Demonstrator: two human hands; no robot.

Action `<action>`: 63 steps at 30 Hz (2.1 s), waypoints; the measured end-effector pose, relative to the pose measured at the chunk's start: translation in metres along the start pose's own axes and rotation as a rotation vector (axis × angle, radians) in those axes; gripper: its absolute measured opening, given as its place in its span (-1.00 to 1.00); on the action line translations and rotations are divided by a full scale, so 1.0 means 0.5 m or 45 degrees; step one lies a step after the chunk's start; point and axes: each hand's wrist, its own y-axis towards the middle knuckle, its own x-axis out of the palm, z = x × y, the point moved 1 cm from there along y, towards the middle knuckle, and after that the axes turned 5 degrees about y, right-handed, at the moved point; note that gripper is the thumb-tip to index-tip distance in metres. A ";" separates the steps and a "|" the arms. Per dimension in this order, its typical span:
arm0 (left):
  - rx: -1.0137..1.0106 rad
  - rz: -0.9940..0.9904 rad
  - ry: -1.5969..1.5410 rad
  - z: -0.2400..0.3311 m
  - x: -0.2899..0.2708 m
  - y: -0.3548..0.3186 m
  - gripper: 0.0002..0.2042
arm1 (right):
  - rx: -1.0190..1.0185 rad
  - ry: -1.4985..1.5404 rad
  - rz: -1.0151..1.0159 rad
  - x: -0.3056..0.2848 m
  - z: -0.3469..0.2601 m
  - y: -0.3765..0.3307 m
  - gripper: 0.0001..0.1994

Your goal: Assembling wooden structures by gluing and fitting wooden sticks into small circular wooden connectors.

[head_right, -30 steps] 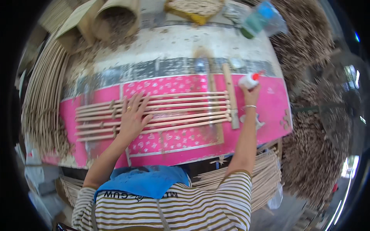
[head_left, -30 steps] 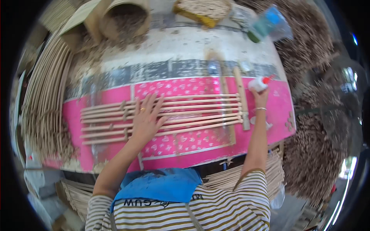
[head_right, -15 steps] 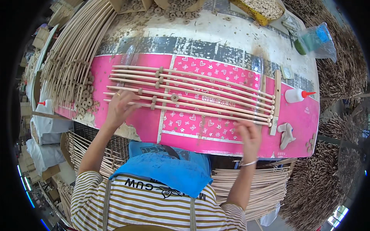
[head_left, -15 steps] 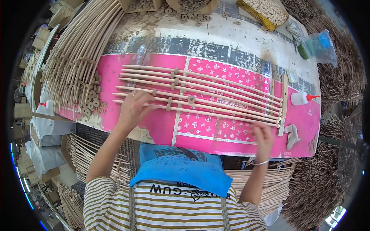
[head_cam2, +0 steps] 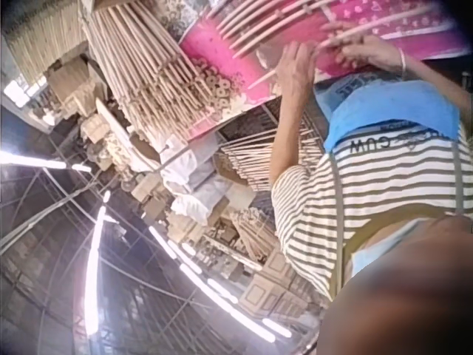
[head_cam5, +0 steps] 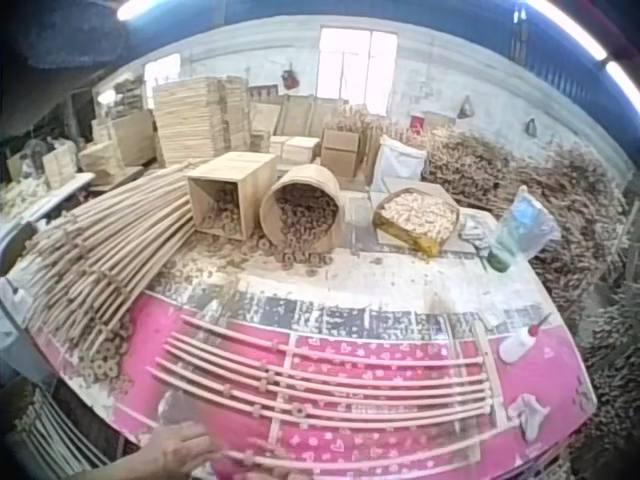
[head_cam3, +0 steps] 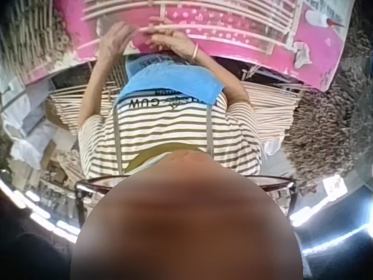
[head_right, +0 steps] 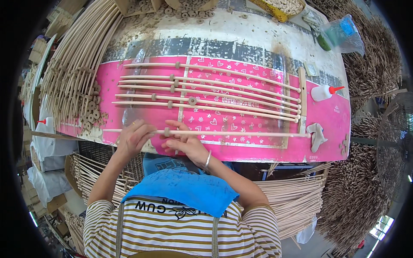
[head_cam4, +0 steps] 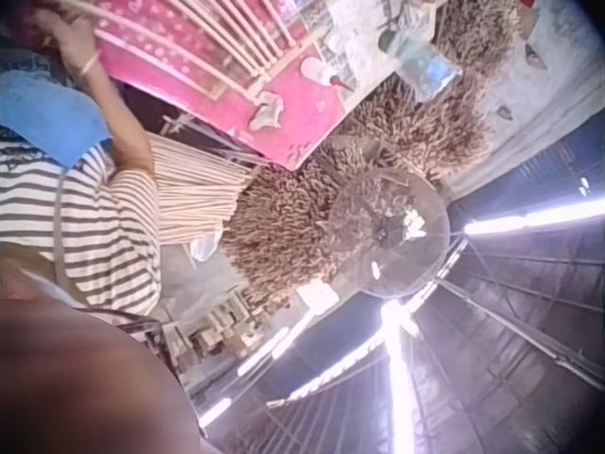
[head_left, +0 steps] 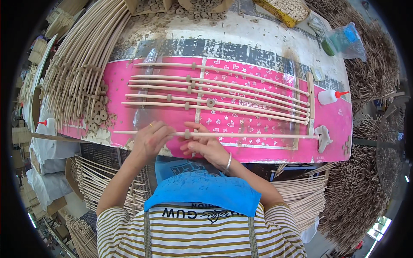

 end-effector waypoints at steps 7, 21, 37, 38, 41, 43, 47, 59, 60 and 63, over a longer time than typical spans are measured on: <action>-0.043 0.041 -0.074 0.019 0.026 -0.013 -0.87 | -0.135 -0.093 0.073 -0.003 0.021 0.022 -0.66; -0.210 0.137 -0.079 -0.060 0.001 -0.048 -0.87 | -0.633 -0.059 0.699 -0.151 -0.112 -0.063 -0.70; -0.180 -0.464 -0.463 0.044 0.028 0.075 -0.57 | -0.736 -0.106 0.588 -0.143 -0.144 -0.114 -0.74; -0.235 -0.532 -0.546 0.043 0.041 0.075 -0.62 | -0.795 -0.077 0.620 -0.148 -0.152 -0.123 -0.74; -0.306 -0.552 -0.649 0.038 0.040 0.062 -0.71 | -0.867 -0.050 0.693 -0.171 -0.169 -0.153 -0.75; -0.409 -0.583 -0.733 0.033 0.042 0.060 -0.74 | -0.882 -0.050 0.724 -0.181 -0.181 -0.172 -0.74; -0.407 -0.491 -0.784 0.030 0.050 0.051 -0.76 | -0.896 -0.128 0.735 -0.205 -0.185 -0.193 -0.72; -0.047 -0.065 -0.227 0.094 0.087 0.075 -0.80 | -0.890 0.033 0.775 -0.231 -0.167 -0.267 -0.64; -0.041 -0.050 -0.214 0.093 0.089 0.076 -0.80 | -0.876 0.101 0.769 -0.232 -0.165 -0.273 -0.63; -0.004 -0.011 -0.199 0.098 0.106 0.087 -0.80 | -0.845 0.098 0.831 -0.256 -0.153 -0.292 -0.61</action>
